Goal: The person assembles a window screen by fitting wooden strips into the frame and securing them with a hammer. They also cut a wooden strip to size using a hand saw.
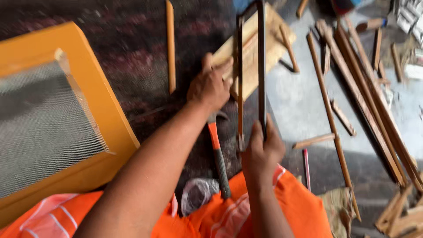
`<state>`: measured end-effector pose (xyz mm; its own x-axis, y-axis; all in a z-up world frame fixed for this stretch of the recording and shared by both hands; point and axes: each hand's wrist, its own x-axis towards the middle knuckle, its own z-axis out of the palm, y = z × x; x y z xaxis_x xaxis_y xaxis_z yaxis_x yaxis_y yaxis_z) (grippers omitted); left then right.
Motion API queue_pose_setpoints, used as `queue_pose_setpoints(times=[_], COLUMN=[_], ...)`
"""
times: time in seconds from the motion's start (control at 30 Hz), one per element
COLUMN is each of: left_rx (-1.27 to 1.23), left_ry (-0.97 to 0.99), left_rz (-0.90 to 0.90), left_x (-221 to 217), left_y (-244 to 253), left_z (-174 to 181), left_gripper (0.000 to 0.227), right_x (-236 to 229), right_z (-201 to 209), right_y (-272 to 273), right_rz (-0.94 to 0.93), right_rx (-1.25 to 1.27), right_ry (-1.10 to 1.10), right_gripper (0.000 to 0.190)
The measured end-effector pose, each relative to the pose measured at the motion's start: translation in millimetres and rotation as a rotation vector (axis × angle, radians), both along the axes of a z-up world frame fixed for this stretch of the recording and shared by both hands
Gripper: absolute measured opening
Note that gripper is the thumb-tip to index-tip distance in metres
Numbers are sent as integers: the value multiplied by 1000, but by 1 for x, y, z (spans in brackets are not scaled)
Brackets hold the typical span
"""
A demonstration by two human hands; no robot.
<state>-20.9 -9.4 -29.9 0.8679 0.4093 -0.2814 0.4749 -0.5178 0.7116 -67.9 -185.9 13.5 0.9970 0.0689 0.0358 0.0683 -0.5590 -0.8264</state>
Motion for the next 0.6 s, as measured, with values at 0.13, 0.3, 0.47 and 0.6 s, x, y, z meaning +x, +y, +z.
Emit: queue_pose_setpoints(times=[0.13, 0.3, 0.47, 0.6], left_rx=[45, 2, 9, -17], left_ry=[-9, 43, -38, 45], left_rz=[36, 33, 47, 40], left_x=[-2, 12, -13, 9], left_y=[3, 10, -2, 6], left_z=[3, 26, -5, -11], left_gripper=[60, 59, 57, 59], right_x=[42, 17, 4, 44], right_z=[-8, 19, 11, 8], right_y=[29, 19, 14, 40], right_rz=[70, 135, 29, 89], right_rx=[101, -31, -38, 171], right_ry=[17, -293, 64, 2], right_gripper=[25, 30, 27, 30])
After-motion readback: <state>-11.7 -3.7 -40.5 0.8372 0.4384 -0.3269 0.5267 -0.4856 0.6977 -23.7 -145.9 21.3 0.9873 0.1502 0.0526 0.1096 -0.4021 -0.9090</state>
